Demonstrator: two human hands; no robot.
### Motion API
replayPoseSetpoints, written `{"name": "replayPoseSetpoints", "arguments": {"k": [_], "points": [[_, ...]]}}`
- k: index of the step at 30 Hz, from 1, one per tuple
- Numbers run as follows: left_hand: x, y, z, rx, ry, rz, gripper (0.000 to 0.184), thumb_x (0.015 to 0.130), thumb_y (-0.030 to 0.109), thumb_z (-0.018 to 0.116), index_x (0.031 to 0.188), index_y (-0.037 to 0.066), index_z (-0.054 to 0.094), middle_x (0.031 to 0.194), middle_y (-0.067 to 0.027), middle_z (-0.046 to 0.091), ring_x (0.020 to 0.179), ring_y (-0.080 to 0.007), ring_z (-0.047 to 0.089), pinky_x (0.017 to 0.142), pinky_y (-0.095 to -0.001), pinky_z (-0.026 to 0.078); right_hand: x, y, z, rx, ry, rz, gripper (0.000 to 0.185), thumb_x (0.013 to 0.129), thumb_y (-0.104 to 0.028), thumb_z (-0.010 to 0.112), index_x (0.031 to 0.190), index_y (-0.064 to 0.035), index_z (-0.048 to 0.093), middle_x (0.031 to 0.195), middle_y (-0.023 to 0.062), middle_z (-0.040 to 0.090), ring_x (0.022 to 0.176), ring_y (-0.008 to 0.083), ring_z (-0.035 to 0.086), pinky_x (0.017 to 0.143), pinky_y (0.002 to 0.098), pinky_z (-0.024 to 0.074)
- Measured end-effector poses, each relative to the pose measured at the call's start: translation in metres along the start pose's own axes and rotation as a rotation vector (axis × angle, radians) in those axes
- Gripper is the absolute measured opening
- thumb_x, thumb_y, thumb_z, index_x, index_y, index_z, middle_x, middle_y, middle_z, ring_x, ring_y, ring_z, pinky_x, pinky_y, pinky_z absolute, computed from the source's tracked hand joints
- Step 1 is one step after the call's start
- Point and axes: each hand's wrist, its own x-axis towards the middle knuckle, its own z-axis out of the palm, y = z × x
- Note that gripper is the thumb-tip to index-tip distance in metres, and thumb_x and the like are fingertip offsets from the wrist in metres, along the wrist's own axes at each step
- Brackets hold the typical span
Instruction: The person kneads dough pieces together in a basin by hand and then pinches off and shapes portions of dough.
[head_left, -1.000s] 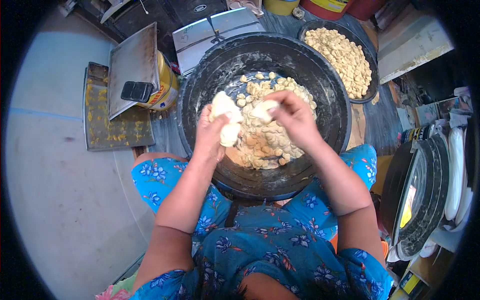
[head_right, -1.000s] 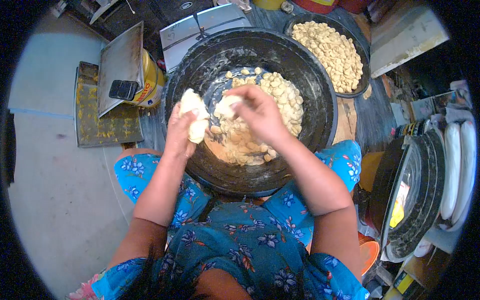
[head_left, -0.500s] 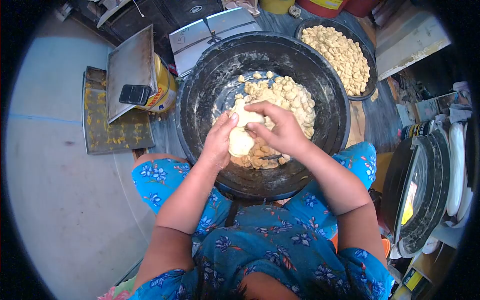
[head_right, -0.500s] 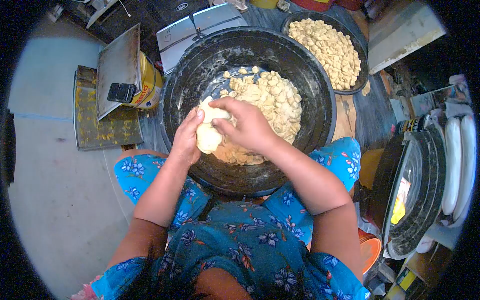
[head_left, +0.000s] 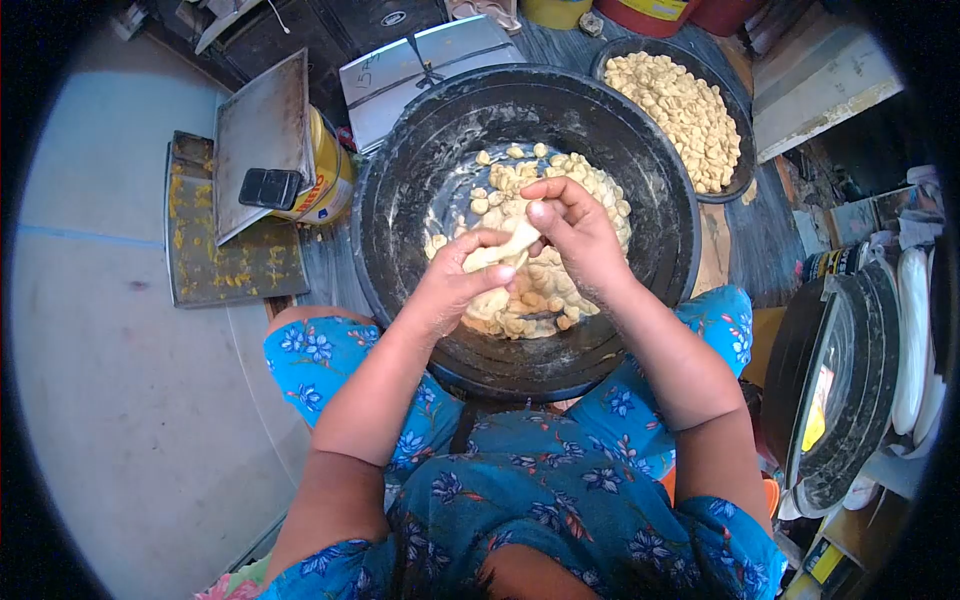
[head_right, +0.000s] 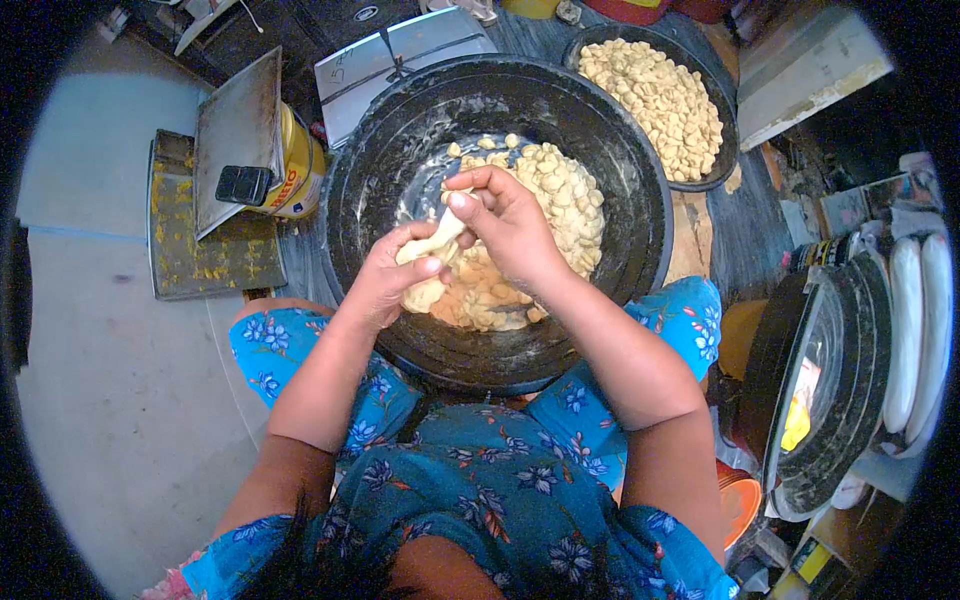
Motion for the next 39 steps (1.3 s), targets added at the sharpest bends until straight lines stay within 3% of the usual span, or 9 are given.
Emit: {"name": "replayPoseSetpoints", "arguments": {"k": [10, 14, 18, 23, 26, 29, 32, 36, 39], "points": [[0.000, -0.002, -0.004, -0.031, 0.029, -0.075, 0.045, 0.084, 0.022, 0.063, 0.118, -0.005, 0.050, 0.097, -0.0141, 0.062, 0.074, -0.0170, 0.062, 0.068, -0.0295, 0.052, -0.004, -0.001, 0.008, -0.324, -0.105, -0.082, 0.033, 0.087, -0.007, 0.059, 0.119, -0.0001, 0.051, 0.088, 0.0040, 0.061, 0.085, 0.0109, 0.058, 0.073, 0.0275, 0.0502], [-0.001, 0.005, -0.008, -0.013, -0.017, -0.044, 0.044, 0.082, 0.020, 0.064, 0.117, -0.004, 0.050, 0.096, -0.0127, 0.062, 0.074, -0.0169, 0.062, 0.069, -0.0302, 0.052, 0.006, -0.004, -0.011, -0.159, 0.000, 0.008, 0.029, 0.092, -0.011, 0.054, 0.119, -0.0006, 0.052, 0.090, 0.0053, 0.062, 0.076, 0.0095, 0.059, 0.067, 0.0230, 0.0495], [-0.003, 0.004, -0.008, -0.067, 0.088, -0.050, 0.035, 0.080, 0.015, 0.065, 0.109, -0.001, 0.052, 0.091, -0.0105, 0.061, 0.074, -0.0170, 0.062, 0.069, -0.0298, 0.052, 0.008, 0.009, -0.015, -0.366, -0.121, 0.015, 0.032, 0.094, -0.017, 0.052, 0.121, -0.0003, 0.051, 0.091, 0.0074, 0.061, 0.083, 0.0143, 0.059, 0.075, 0.0289, 0.0492], [-0.001, -0.001, -0.009, -0.058, 0.138, -0.008, 0.027, 0.078, 0.009, 0.066, 0.099, 0.003, 0.052, 0.088, -0.0089, 0.060, 0.072, -0.0168, 0.061, 0.067, -0.0284, 0.052, -0.002, 0.001, 0.007, -0.595, -0.057, -0.371, 0.034, 0.085, -0.018, 0.066, 0.115, -0.0029, 0.059, 0.097, 0.0053, 0.056, 0.087, 0.0116, 0.056, 0.076, 0.0276, 0.0476], [-0.002, -0.003, -0.012, 0.026, 0.151, 0.043, 0.025, 0.076, 0.009, 0.066, 0.097, 0.004, 0.053, 0.087, -0.0081, 0.060, 0.071, -0.0162, 0.061, 0.067, -0.0279, 0.052, 0.001, 0.000, -0.002, -0.624, -0.214, -0.116, 0.039, 0.083, -0.014, 0.067, 0.118, -0.0036, 0.054, 0.093, 0.0066, 0.059, 0.088, 0.0164, 0.058, 0.075, 0.0286, 0.0496], [-0.004, 0.000, -0.023, 0.048, 0.091, 0.036, 0.025, 0.077, 0.009, 0.066, 0.098, 0.004, 0.054, 0.088, -0.0063, 0.059, 0.078, -0.0142, 0.060, 0.070, -0.0263, 0.051, 0.007, 0.004, -0.010, -0.245, -0.131, 0.048, 0.031, 0.087, -0.012, 0.062, 0.115, -0.0026, 0.054, 0.093, 0.0034, 0.059, 0.085, 0.0122, 0.058, 0.071, 0.0262, 0.0509], [-0.004, 0.004, -0.029, -0.024, 0.018, -0.009, 0.025, 0.077, 0.010, 0.067, 0.098, 0.004, 0.055, 0.090, -0.0051, 0.058, 0.082, -0.0133, 0.059, 0.073, -0.0263, 0.050, 0.009, 0.000, -0.014, -0.064, 0.006, -0.006, 0.018, 0.090, -0.012, 0.057, 0.106, -0.0023, 0.059, 0.093, 0.0037, 0.060, 0.085, 0.0097, 0.057, 0.071, 0.0253, 0.0516], [-0.005, 0.009, 0.001, -0.109, 0.131, 0.001, 0.025, 0.078, 0.012, 0.067, 0.100, 0.003, 0.057, 0.094, -0.0051, 0.059, 0.082, -0.0126, 0.058, 0.076, -0.0262, 0.048, 0.007, -0.004, -0.009, 0.030, -0.128, 0.136, 0.020, 0.092, -0.016, 0.056, 0.106, -0.0021, 0.059, 0.092, 0.0037, 0.060, 0.085, 0.0107, 0.057, 0.073, 0.0256, 0.0503], [-0.002, -0.001, -0.005, 0.027, 0.187, -0.036, 0.025, 0.080, 0.014, 0.067, 0.101, 0.003, 0.058, 0.090, -0.0036, 0.061, 0.084, -0.0111, 0.057, 0.080, -0.0254, 0.045, 0.009, 0.010, -0.004, -0.516, -0.226, -0.314, 0.021, 0.088, -0.015, 0.062, 0.104, -0.0019, 0.059, 0.092, 0.0029, 0.059, 0.081, 0.0112, 0.057, 0.072, 0.0249, 0.0494]]}}
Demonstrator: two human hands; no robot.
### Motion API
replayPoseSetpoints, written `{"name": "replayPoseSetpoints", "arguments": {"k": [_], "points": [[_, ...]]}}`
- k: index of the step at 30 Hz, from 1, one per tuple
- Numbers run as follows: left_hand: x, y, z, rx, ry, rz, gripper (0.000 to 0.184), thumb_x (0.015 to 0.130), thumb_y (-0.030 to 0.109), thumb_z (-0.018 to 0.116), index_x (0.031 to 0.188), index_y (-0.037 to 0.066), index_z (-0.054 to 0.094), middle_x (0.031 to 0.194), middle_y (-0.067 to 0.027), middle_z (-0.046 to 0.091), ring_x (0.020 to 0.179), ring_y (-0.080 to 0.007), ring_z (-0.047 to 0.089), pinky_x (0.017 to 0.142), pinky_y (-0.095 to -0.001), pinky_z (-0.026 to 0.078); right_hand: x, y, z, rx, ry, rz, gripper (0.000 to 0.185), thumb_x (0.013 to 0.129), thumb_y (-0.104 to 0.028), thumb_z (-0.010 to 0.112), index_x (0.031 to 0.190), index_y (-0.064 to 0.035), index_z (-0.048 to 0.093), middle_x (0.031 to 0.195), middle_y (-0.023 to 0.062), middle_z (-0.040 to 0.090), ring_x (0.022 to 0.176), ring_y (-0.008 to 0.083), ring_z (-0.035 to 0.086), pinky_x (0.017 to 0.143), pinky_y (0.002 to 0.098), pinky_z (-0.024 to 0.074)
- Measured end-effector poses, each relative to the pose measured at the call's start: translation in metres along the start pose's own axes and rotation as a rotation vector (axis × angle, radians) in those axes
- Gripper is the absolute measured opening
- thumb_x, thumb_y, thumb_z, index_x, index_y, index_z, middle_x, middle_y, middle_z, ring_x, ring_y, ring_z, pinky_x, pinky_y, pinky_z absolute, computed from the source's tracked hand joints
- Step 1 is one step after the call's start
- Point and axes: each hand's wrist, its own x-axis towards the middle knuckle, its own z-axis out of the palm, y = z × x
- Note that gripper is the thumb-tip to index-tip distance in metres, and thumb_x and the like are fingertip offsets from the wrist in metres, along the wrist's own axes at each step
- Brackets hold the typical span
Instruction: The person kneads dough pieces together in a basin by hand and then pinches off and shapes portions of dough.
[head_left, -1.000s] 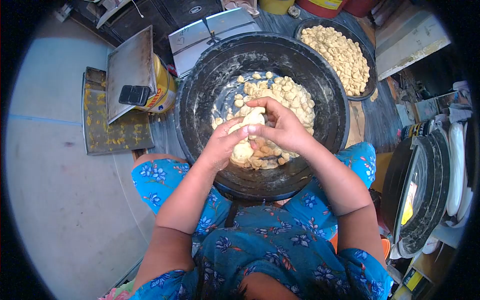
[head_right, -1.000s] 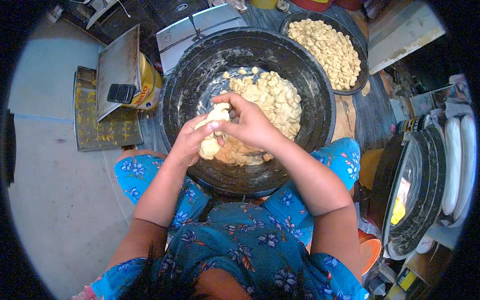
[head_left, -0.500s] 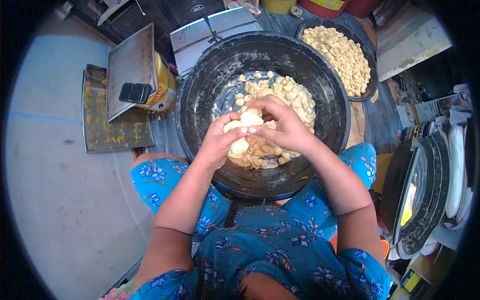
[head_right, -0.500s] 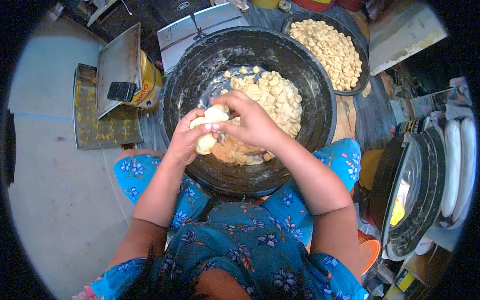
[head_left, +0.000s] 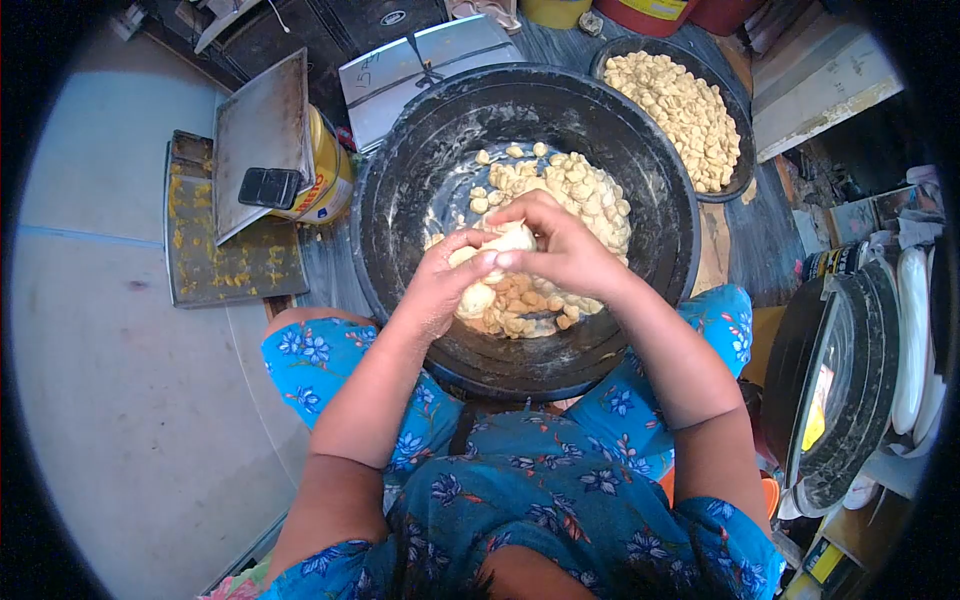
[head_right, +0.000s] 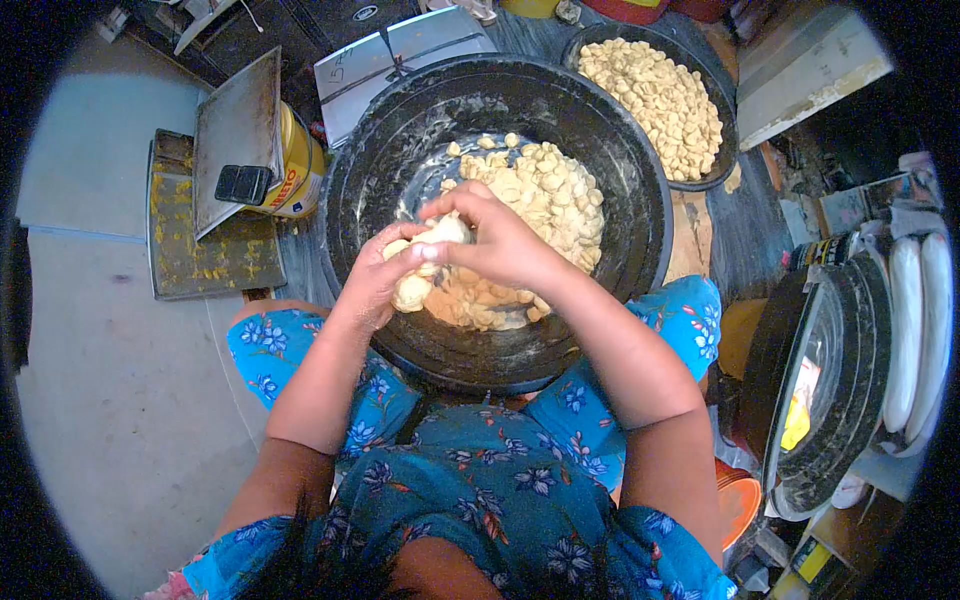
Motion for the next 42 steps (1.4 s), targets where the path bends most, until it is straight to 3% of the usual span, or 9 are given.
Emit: {"name": "replayPoseSetpoints", "arguments": {"k": [1, 9, 14, 15, 21, 24, 32, 39, 42], "points": [[0.001, -0.001, -0.003, 0.022, -0.009, -0.021, 0.024, 0.080, 0.014, 0.067, 0.100, 0.003, 0.059, 0.088, -0.0032, 0.061, 0.084, -0.0106, 0.057, 0.080, -0.0252, 0.045, 0.000, 0.002, 0.002, -0.259, -0.007, -0.185, 0.021, 0.087, -0.015, 0.063, 0.103, -0.0019, 0.059, 0.092, 0.0030, 0.059, 0.080, 0.0112, 0.057, 0.072, 0.0248, 0.0492], [0.002, 0.006, -0.020, -0.070, 0.063, -0.023, 0.021, 0.081, 0.014, 0.066, 0.097, 0.003, 0.059, 0.085, -0.0040, 0.062, 0.073, -0.0107, 0.059, 0.067, -0.0248, 0.049, 0.009, -0.005, -0.051, 0.294, 0.559, 0.232, 0.023, 0.093, -0.026, 0.054, 0.095, -0.0034, 0.059, 0.084, 0.0022, 0.057, 0.065, 0.0088, 0.052, 0.061, 0.0229, 0.0453], [0.001, 0.010, -0.016, -0.207, -0.075, -0.053, 0.023, 0.083, 0.013, 0.059, 0.101, 0.000, 0.054, 0.086, -0.0087, 0.060, 0.073, -0.0159, 0.061, 0.067, -0.0288, 0.053, 0.006, 0.002, -0.031, -0.230, 0.216, 0.032, 0.024, 0.092, -0.023, 0.056, 0.099, -0.0009, 0.062, 0.091, 0.0037, 0.055, 0.081, 0.0141, 0.054, 0.075, 0.0273, 0.0456], [0.000, 0.010, -0.015, -0.205, -0.090, -0.050, 0.023, 0.082, 0.013, 0.058, 0.101, 0.000, 0.053, 0.086, -0.0094, 0.060, 0.074, -0.0164, 0.062, 0.067, -0.0292, 0.053, 0.003, -0.001, -0.021, 0.176, 0.156, 0.300, 0.024, 0.088, -0.019, 0.060, 0.105, -0.0012, 0.060, 0.093, 0.0046, 0.056, 0.086, 0.0160, 0.056, 0.082, 0.0293, 0.0452], [0.000, 0.005, -0.018, -0.251, -0.197, -0.037, 0.027, 0.080, 0.010, 0.055, 0.105, -0.001, 0.050, 0.088, -0.0121, 0.060, 0.075, -0.0185, 0.062, 0.068, -0.0306, 0.053, 0.000, -0.006, 0.009, -0.013, 0.053, -0.004, 0.031, 0.086, -0.010, 0.063, 0.115, -0.0024, 0.057, 0.099, 0.0061, 0.062, 0.090, 0.0132, 0.058, 0.083, 0.0289, 0.0470], [0.000, 0.007, -0.015, -0.213, -0.134, -0.057, 0.028, 0.080, 0.013, 0.055, 0.105, -0.001, 0.051, 0.091, -0.0146, 0.060, 0.071, -0.0203, 0.062, 0.067, -0.0312, 0.052, -0.003, -0.002, 0.004, 0.246, -0.053, 0.252, 0.029, 0.086, -0.008, 0.062, 0.114, -0.0022, 0.057, 0.100, 0.0067, 0.063, 0.089, 0.0120, 0.059, 0.080, 0.0265, 0.0480], [0.004, 0.009, -0.017, -0.181, 0.013, -0.038, 0.024, 0.080, 0.015, 0.054, 0.100, 0.002, 0.051, 0.082, -0.0146, 0.060, 0.065, -0.0218, 0.060, 0.061, -0.0315, 0.051, 0.003, 0.001, -0.009, 0.281, 0.400, 0.193, 0.018, 0.093, -0.018, 0.056, 0.105, -0.0047, 0.054, 0.084, -0.0006, 0.057, 0.070, 0.0044, 0.050, 0.058, 0.0204, 0.0450], [0.010, 0.001, -0.034, -0.427, 0.119, 0.056, 0.023, 0.080, 0.016, 0.047, 0.099, 0.004, 0.050, 0.075, -0.0124, 0.056, 0.068, -0.0240, 0.058, 0.061, -0.0350, 0.050, 0.010, 0.012, -0.022, 0.416, 0.733, 0.065, 0.020, 0.095, -0.021, 0.052, 0.107, -0.0055, 0.054, 0.087, 0.0005, 0.056, 0.079, 0.0075, 0.053, 0.074, 0.0248, 0.0458], [0.013, 0.006, -0.043, -0.464, 0.089, 0.074, 0.033, 0.078, 0.017, 0.047, 0.108, 0.005, 0.047, 0.086, -0.0124, 0.058, 0.078, -0.0255, 0.059, 0.067, -0.0372, 0.051, 0.007, -0.003, -0.040, 0.858, 0.559, 0.161, 0.027, 0.094, -0.023, 0.052, 0.112, -0.0031, 0.052, 0.094, 0.0046, 0.057, 0.091, 0.0136, 0.058, 0.083, 0.0348, 0.0508]]}}
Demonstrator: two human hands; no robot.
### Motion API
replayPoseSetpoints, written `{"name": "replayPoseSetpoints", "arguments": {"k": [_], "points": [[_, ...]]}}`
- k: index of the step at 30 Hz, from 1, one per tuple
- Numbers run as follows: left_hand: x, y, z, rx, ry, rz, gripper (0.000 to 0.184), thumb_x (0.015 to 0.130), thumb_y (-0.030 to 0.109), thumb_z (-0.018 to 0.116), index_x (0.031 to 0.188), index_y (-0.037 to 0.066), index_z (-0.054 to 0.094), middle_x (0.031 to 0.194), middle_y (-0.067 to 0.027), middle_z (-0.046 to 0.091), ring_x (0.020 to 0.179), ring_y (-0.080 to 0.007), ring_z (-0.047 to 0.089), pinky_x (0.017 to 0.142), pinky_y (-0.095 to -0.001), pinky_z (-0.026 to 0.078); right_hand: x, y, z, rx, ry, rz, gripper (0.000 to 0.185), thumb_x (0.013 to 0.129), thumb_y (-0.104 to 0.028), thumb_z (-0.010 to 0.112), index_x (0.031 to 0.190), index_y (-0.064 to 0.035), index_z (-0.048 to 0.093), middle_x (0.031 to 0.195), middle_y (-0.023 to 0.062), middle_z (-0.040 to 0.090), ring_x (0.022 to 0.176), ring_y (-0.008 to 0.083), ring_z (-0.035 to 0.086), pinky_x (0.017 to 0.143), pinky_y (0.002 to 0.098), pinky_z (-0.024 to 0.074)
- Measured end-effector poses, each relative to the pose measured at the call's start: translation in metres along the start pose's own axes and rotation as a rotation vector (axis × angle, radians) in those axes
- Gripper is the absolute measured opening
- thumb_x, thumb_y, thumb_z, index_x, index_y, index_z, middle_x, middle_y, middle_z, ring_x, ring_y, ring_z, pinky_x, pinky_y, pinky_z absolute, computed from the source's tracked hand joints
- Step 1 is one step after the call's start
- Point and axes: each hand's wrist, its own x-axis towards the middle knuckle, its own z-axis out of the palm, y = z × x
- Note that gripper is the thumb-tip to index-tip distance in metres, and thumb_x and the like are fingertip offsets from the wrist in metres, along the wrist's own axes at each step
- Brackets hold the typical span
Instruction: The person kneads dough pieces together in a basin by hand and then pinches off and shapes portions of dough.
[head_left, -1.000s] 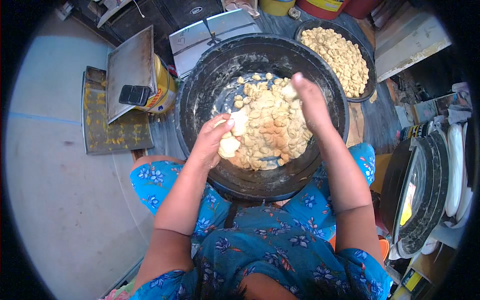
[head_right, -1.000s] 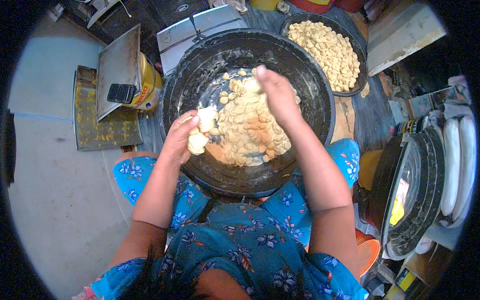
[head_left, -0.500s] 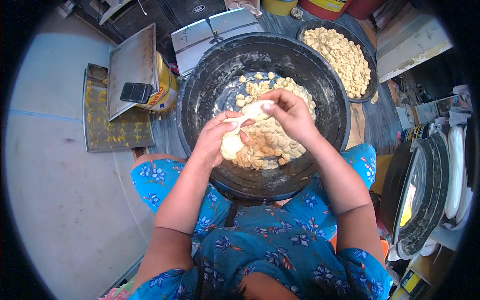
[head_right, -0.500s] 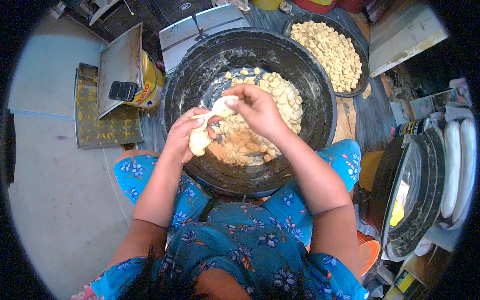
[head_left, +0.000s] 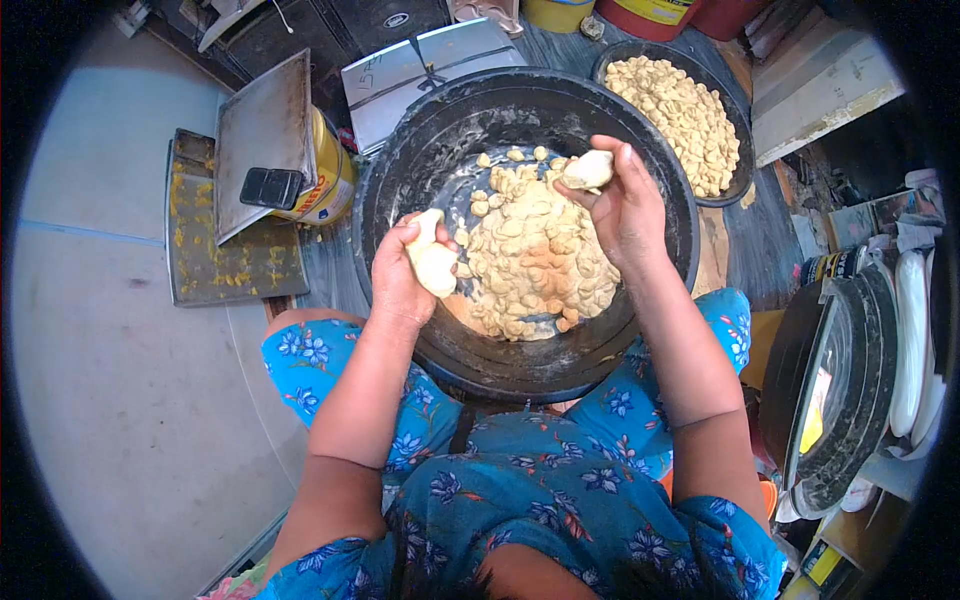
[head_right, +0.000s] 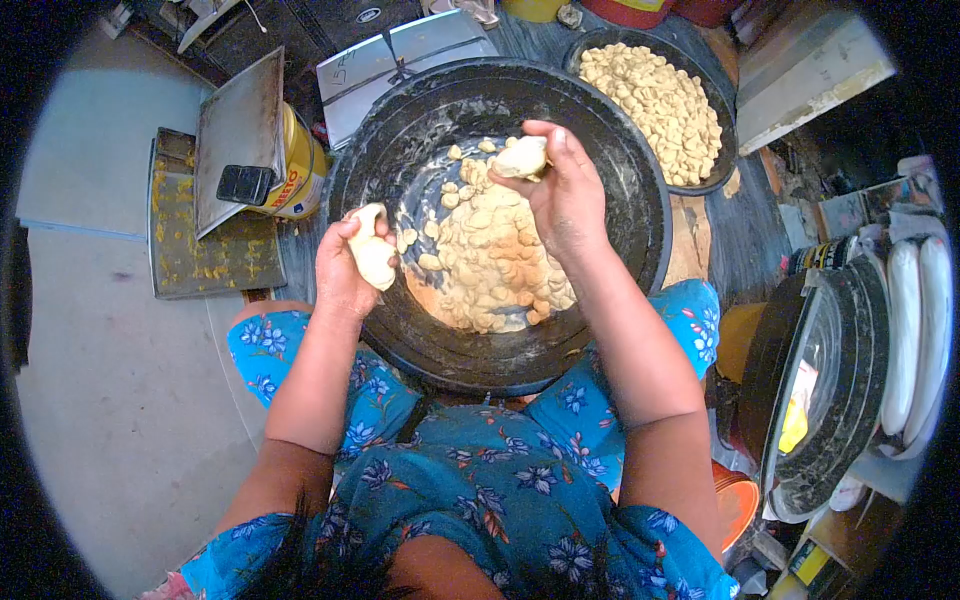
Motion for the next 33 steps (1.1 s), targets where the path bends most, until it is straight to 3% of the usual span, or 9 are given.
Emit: {"name": "replayPoseSetpoints", "arguments": {"k": [4, 9, 13, 17, 21, 22, 25, 30, 33], "points": [[-0.005, -0.005, 0.015, -0.101, -0.155, -0.049, 0.048, 0.074, 0.013, 0.046, 0.121, 0.001, 0.045, 0.104, -0.0167, 0.058, 0.094, -0.0291, 0.058, 0.087, -0.0384, 0.047, -0.004, 0.010, 0.005, -0.238, -0.119, 0.067, 0.028, 0.093, -0.023, 0.053, 0.111, -0.0018, 0.052, 0.098, 0.0081, 0.058, 0.096, 0.0180, 0.059, 0.086, 0.0382, 0.0526], [-0.005, -0.008, 0.016, 0.119, -0.163, -0.089, 0.045, 0.079, 0.006, 0.045, 0.124, 0.002, 0.044, 0.108, -0.0194, 0.058, 0.092, -0.0273, 0.060, 0.083, -0.0353, 0.050, -0.009, 0.008, 0.006, -0.494, -0.189, 0.282, 0.022, 0.089, -0.017, 0.059, 0.105, -0.0015, 0.057, 0.111, 0.0084, 0.054, 0.093, 0.0162, 0.059, 0.081, 0.0307, 0.0509], [-0.009, -0.010, 0.017, 0.259, -0.205, -0.112, 0.046, 0.084, 0.011, 0.052, 0.127, 0.005, 0.040, 0.109, -0.0174, 0.057, 0.088, -0.0251, 0.062, 0.075, -0.0320, 0.053, -0.013, 0.022, 0.006, -1.014, -0.500, -0.190, 0.032, 0.084, -0.019, 0.065, 0.111, -0.0036, 0.058, 0.123, 0.0110, 0.047, 0.105, 0.0176, 0.053, 0.087, 0.0319, 0.0454], [-0.016, -0.020, 0.036, 0.288, -0.188, -0.118, 0.055, 0.085, 0.013, 0.058, 0.133, 0.008, 0.031, 0.106, -0.0179, 0.058, 0.090, -0.0234, 0.062, 0.077, -0.0316, 0.052, -0.032, 0.028, 0.026, -0.871, -0.681, -0.041, 0.035, 0.083, -0.012, 0.065, 0.116, -0.0055, 0.057, 0.131, 0.0109, 0.041, 0.110, 0.0172, 0.049, 0.085, 0.0308, 0.0455], [-0.018, -0.016, 0.030, 0.358, -0.327, -0.152, 0.073, 0.080, 0.013, 0.065, 0.140, 0.011, 0.024, 0.120, -0.0179, 0.053, 0.089, -0.0241, 0.063, 0.078, -0.0328, 0.052, -0.019, 0.032, 0.009, -0.978, -0.489, 0.025, 0.027, 0.084, -0.007, 0.061, 0.111, -0.0040, 0.057, 0.104, 0.0098, 0.060, 0.095, 0.0210, 0.059, 0.081, 0.0316, 0.0505], [-0.018, -0.013, 0.027, 0.374, -0.351, -0.198, 0.075, 0.079, 0.012, 0.066, 0.140, 0.012, 0.022, 0.120, -0.0179, 0.053, 0.088, -0.0237, 0.063, 0.078, -0.0329, 0.052, -0.017, 0.031, 0.009, -0.706, -0.320, 0.143, 0.021, 0.089, -0.006, 0.055, 0.109, -0.0017, 0.056, 0.089, 0.0047, 0.063, 0.085, 0.0168, 0.061, 0.078, 0.0291, 0.0504], [-0.014, -0.008, 0.025, 0.402, -0.390, -0.281, 0.082, 0.076, 0.010, 0.068, 0.142, 0.012, 0.020, 0.120, -0.0179, 0.054, 0.083, -0.0225, 0.062, 0.077, -0.0328, 0.051, -0.006, 0.016, 0.008, -0.513, -0.215, 0.132, 0.019, 0.091, -0.009, 0.054, 0.108, -0.0010, 0.056, 0.092, 0.0031, 0.062, 0.088, 0.0121, 0.060, 0.078, 0.0280, 0.0499], [-0.021, -0.018, 0.032, 0.484, -0.299, -0.101, 0.083, 0.073, 0.006, 0.066, 0.143, 0.012, 0.020, 0.107, -0.0187, 0.061, 0.081, -0.0212, 0.062, 0.075, -0.0315, 0.050, -0.029, 0.026, 0.020, -0.879, -0.631, 0.056, 0.030, 0.083, -0.005, 0.061, 0.112, -0.0002, 0.056, 0.096, 0.0054, 0.063, 0.089, 0.0173, 0.060, 0.083, 0.0307, 0.0475], [-0.024, -0.017, 0.035, 0.492, -0.296, -0.122, 0.082, 0.073, 0.004, 0.064, 0.143, 0.012, 0.021, 0.102, -0.0177, 0.062, 0.085, -0.0214, 0.061, 0.077, -0.0315, 0.049, -0.027, 0.029, 0.017, -0.743, -0.548, 0.256, 0.026, 0.083, -0.002, 0.060, 0.108, 0.0004, 0.058, 0.093, 0.0069, 0.064, 0.086, 0.0144, 0.061, 0.075, 0.0276, 0.0494]]}}
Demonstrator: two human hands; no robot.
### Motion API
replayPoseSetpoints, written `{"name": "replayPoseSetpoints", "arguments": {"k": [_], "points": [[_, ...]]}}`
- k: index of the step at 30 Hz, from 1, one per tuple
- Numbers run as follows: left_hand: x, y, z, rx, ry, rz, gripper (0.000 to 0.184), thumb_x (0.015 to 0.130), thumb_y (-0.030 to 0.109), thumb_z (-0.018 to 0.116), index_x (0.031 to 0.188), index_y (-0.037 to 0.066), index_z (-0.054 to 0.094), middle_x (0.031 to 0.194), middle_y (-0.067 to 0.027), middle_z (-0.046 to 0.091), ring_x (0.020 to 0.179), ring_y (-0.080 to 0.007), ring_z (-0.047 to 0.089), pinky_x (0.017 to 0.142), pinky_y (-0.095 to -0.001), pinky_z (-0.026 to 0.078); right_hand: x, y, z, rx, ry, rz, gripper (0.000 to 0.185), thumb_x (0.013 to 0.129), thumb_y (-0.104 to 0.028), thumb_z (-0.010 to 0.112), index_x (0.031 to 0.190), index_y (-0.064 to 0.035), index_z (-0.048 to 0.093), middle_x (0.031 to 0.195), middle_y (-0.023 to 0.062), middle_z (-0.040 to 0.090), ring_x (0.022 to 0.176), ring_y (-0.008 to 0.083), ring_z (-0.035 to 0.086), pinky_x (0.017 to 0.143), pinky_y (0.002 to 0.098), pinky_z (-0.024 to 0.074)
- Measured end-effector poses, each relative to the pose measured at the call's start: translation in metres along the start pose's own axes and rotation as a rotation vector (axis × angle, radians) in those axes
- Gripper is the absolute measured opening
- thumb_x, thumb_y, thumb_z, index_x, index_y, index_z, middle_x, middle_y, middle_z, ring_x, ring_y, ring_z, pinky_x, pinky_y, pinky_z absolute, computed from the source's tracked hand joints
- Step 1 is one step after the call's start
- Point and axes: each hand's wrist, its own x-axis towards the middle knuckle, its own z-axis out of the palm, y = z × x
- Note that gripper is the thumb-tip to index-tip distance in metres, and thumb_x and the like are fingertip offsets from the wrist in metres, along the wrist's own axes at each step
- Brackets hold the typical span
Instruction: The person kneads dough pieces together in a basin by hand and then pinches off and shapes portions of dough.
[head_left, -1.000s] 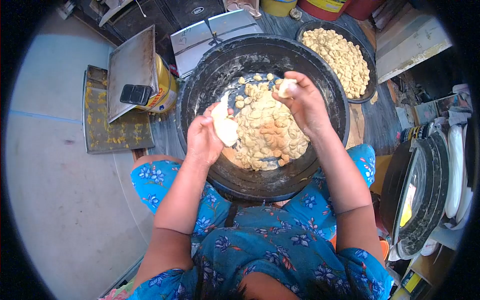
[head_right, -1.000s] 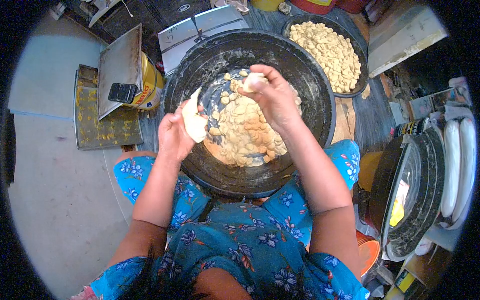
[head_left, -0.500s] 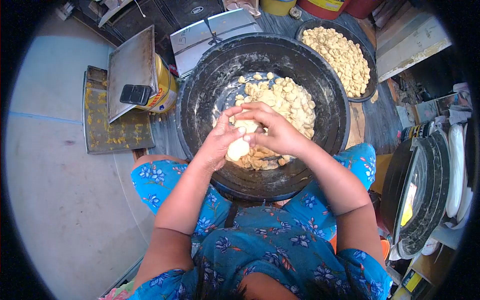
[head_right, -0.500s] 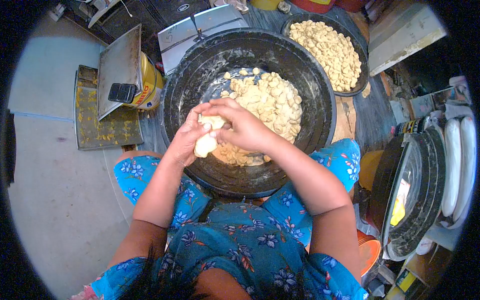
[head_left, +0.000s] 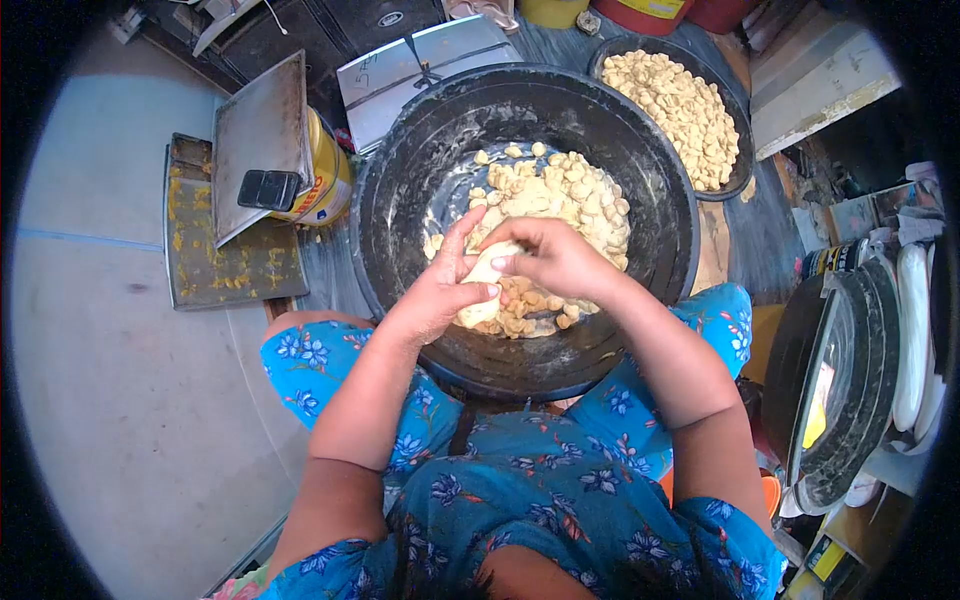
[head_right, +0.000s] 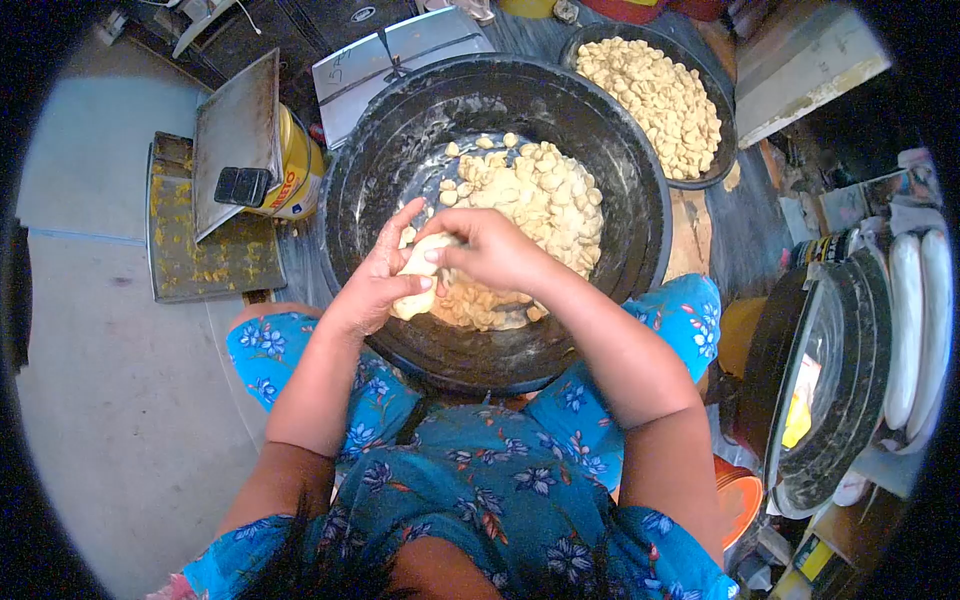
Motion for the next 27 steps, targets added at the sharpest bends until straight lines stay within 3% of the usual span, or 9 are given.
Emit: {"name": "replayPoseSetpoints", "arguments": {"k": [4, 9, 13, 22, 25, 27], "points": [[0.002, 0.010, -0.011, 0.027, -0.076, -0.069, 0.074, 0.071, 0.004, 0.062, 0.137, 0.006, 0.029, 0.100, -0.0147, 0.062, 0.086, -0.0212, 0.061, 0.079, -0.0312, 0.048, 0.007, -0.001, -0.017, 0.195, 0.174, 0.033, 0.023, 0.084, -0.001, 0.059, 0.107, 0.0017, 0.058, 0.093, 0.0078, 0.063, 0.084, 0.0127, 0.061, 0.068, 0.0247, 0.0512], [0.003, 0.005, -0.020, 0.117, -0.046, -0.153, 0.051, 0.069, 0.004, 0.056, 0.118, -0.002, 0.046, 0.095, -0.0123, 0.063, 0.082, -0.0180, 0.060, 0.076, -0.0287, 0.047, 0.005, -0.004, -0.025, 0.413, 0.336, 0.027, 0.016, 0.088, -0.008, 0.058, 0.103, -0.0031, 0.058, 0.095, 0.0046, 0.060, 0.086, 0.0136, 0.059, 0.072, 0.0283, 0.0523], [0.002, 0.010, -0.025, 0.202, -0.039, -0.114, 0.042, 0.067, 0.004, 0.053, 0.109, -0.002, 0.053, 0.089, -0.0085, 0.063, 0.079, -0.0158, 0.059, 0.073, -0.0265, 0.046, 0.004, -0.002, -0.033, 0.568, 0.410, -0.022, 0.014, 0.087, -0.003, 0.055, 0.100, -0.0040, 0.057, 0.098, 0.0054, 0.060, 0.091, 0.0157, 0.059, 0.078, 0.0334, 0.0503], [-0.003, 0.017, -0.042, 0.299, 0.102, -0.066, 0.039, 0.066, 0.006, 0.054, 0.104, 0.000, 0.054, 0.084, -0.0053, 0.060, 0.074, -0.0137, 0.057, 0.070, -0.0252, 0.045, 0.005, -0.002, -0.064, 0.739, 0.644, -0.118, 0.017, 0.090, -0.004, 0.050, 0.106, -0.0059, 0.054, 0.097, 0.0066, 0.059, 0.088, 0.0174, 0.058, 0.077, 0.0336, 0.0496], [-0.004, 0.016, -0.048, 0.230, 0.142, -0.027, 0.041, 0.068, 0.011, 0.057, 0.108, 0.000, 0.053, 0.087, -0.0075, 0.061, 0.075, -0.0172, 0.059, 0.069, -0.0280, 0.047, 0.002, -0.009, -0.072, 0.723, 0.582, -0.118, 0.021, 0.096, -0.018, 0.043, 0.111, -0.0055, 0.050, 0.099, 0.0100, 0.058, 0.087, 0.0213, 0.059, 0.078, 0.0398, 0.0527], [-0.002, 0.013, -0.045, -0.084, 0.131, -0.046, 0.044, 0.070, 0.011, 0.057, 0.112, 0.000, 0.051, 0.090, -0.0102, 0.061, 0.081, -0.0215, 0.061, 0.071, -0.0323, 0.049, 0.001, -0.019, -0.061, 0.746, 0.556, -0.069, 0.030, 0.099, -0.028, 0.037, 0.111, -0.0034, 0.048, 0.100, 0.0129, 0.057, 0.088, 0.0253, 0.060, 0.080, 0.0449, 0.0542]]}}
